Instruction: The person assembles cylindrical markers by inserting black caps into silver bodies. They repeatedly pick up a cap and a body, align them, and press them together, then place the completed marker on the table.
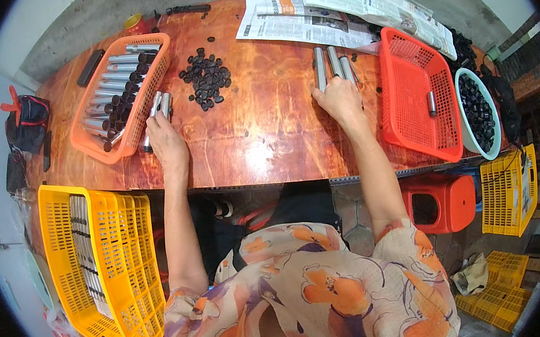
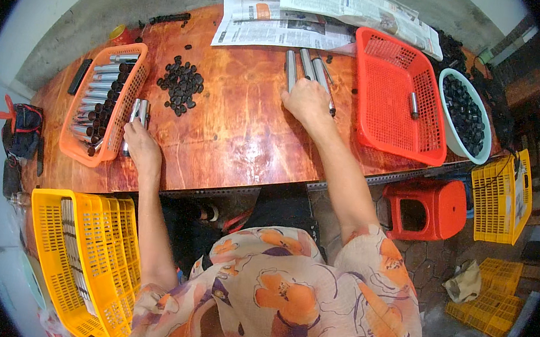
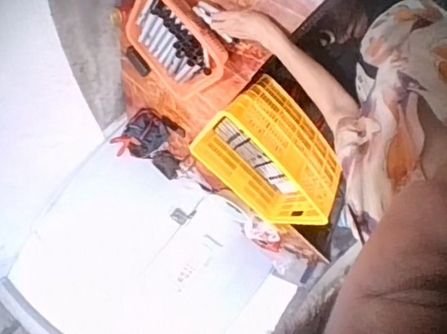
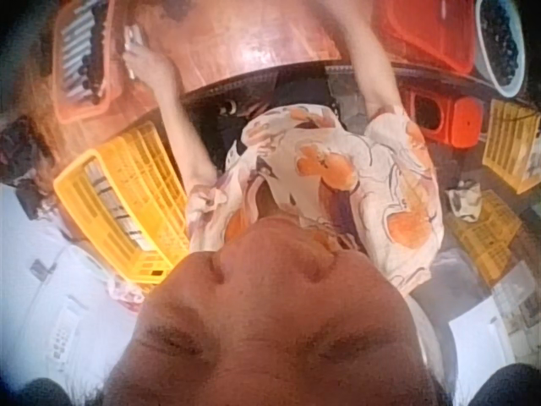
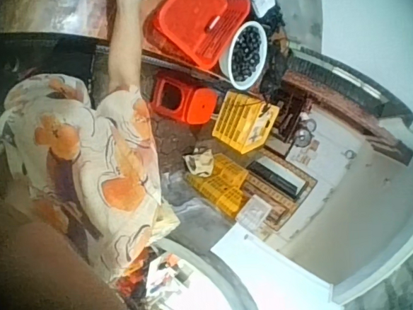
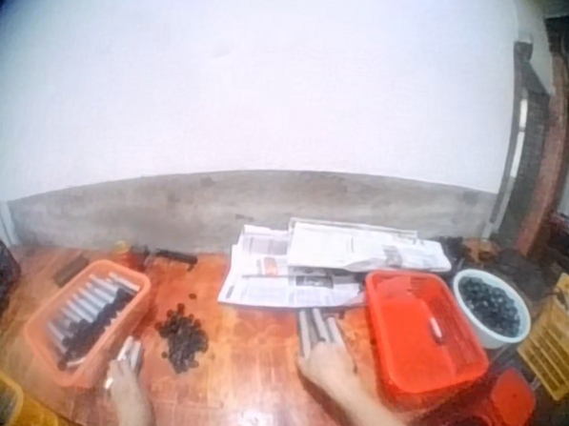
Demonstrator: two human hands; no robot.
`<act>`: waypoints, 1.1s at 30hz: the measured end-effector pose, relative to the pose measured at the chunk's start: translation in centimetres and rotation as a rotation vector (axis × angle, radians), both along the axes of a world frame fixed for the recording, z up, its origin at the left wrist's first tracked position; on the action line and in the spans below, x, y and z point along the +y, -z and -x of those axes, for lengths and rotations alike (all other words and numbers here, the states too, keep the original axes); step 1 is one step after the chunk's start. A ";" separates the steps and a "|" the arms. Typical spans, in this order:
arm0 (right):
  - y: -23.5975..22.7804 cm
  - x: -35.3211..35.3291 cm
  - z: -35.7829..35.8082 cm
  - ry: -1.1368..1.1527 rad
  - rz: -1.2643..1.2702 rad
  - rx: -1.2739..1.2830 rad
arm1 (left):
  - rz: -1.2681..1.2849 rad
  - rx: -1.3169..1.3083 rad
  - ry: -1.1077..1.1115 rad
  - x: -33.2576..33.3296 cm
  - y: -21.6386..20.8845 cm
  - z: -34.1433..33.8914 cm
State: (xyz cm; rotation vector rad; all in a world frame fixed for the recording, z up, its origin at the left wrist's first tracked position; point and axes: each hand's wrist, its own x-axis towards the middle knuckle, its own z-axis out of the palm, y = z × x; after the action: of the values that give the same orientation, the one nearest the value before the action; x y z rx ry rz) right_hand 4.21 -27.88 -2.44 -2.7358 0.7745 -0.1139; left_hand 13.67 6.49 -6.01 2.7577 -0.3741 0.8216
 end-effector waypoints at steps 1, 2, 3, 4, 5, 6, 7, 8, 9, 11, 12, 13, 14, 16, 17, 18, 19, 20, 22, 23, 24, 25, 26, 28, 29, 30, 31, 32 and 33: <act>0.3 -0.2 0.0 -0.023 -0.026 -0.024 | -0.006 -0.081 0.002 -0.5 -0.7 0.6; 0.2 -0.4 0.3 -0.028 -0.126 -0.011 | -0.013 -0.162 0.005 -1.1 -1.2 1.1; -0.4 0.1 0.8 -0.044 -0.226 0.004 | 0.080 -0.147 0.083 -1.5 -1.3 1.5; -0.9 0.9 1.4 -0.064 -0.326 0.025 | 0.172 -0.129 0.154 -1.7 -1.2 2.0; -1.8 2.4 2.1 -0.058 -0.500 0.003 | 0.263 -0.112 0.225 -2.4 -1.2 2.6; -3.0 4.3 3.2 -0.048 -0.675 -0.011 | 0.641 0.214 0.266 -4.2 -2.6 4.4; -3.8 6.1 4.1 -0.042 -0.852 -0.029 | 1.018 0.532 0.295 -6.2 -4.0 5.9; -4.2 7.5 4.7 -0.093 -0.902 -0.016 | 1.331 0.790 0.391 -7.2 -3.7 6.2; -4.3 8.6 5.4 -0.131 -0.950 -0.005 | 1.639 1.061 0.497 -8.3 -3.1 6.1; -1.7 9.4 6.1 -0.283 -0.921 0.006 | 1.996 1.269 0.632 -10.6 -2.0 6.4; -2.2 9.9 6.3 -0.326 -0.967 0.042 | 1.963 1.199 0.582 -11.2 -2.1 6.8; -2.8 10.2 6.4 -0.368 -1.011 0.078 | 2.047 1.204 0.706 -11.3 -2.2 6.9; -1.5 9.9 6.1 -0.420 -0.950 0.042 | 2.044 1.124 0.759 -11.5 -2.5 7.3; -0.9 9.2 5.4 -0.366 -0.896 -0.184 | 1.898 0.930 0.806 -11.5 -3.3 8.2; -0.8 8.8 4.9 -0.335 -0.865 -0.297 | 1.756 0.828 0.798 -11.6 -3.3 8.6; -1.2 8.6 3.9 -0.332 -0.908 -0.549 | 1.611 0.721 0.785 -11.5 -3.2 8.8; -4.1 8.6 3.7 -0.178 -1.241 -0.526 | 1.577 0.703 0.798 -11.2 -2.9 9.1; -6.1 8.5 3.4 -0.124 -1.482 -0.639 | 1.539 0.697 0.819 -11.2 -2.1 9.4; -8.2 8.5 2.2 -0.197 -1.811 -0.765 | 1.463 0.611 0.874 -11.3 -0.8 9.4; -8.7 8.6 1.6 -0.235 -1.973 -0.829 | 1.432 0.607 0.869 -11.2 -0.7 9.6; -8.9 8.9 0.9 -0.238 -2.054 -0.835 | 1.400 0.600 0.866 -11.1 -0.8 9.9; -9.2 9.1 0.4 -0.236 -2.131 -0.847 | 1.369 0.598 0.867 -11.2 -0.9 10.2; -9.3 9.3 -0.1 -0.236 -2.209 -0.857 | 1.359 0.564 0.875 -11.5 -1.0 10.3; -8.9 9.7 -0.9 -0.236 -2.244 -0.808 | 1.334 0.481 0.874 -11.5 -1.2 10.4; -8.7 9.9 -1.2 -0.235 -2.261 -0.783 | 1.319 0.488 0.888 -11.5 -1.0 10.4; -8.5 10.2 -1.4 -0.204 -2.268 -0.755 | 1.302 0.491 0.900 -11.4 -0.6 10.3; -8.4 10.5 -1.6 -0.172 -2.303 -0.747 | 1.286 0.496 0.911 -11.2 -0.4 10.3; -8.3 10.8 -1.7 -0.139 -2.338 -0.741 | 1.275 0.486 0.900 -11.2 -0.4 10.3; -8.2 11.0 -1.8 -0.107 -2.372 -0.733 | 1.265 0.475 0.890 -11.2 -0.5 10.4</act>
State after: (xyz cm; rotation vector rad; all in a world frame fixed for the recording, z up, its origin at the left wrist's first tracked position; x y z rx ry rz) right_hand 6.01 -16.92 5.75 -0.3488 0.0855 -0.0584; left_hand 3.30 -4.75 -5.51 1.2920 -0.6096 0.0398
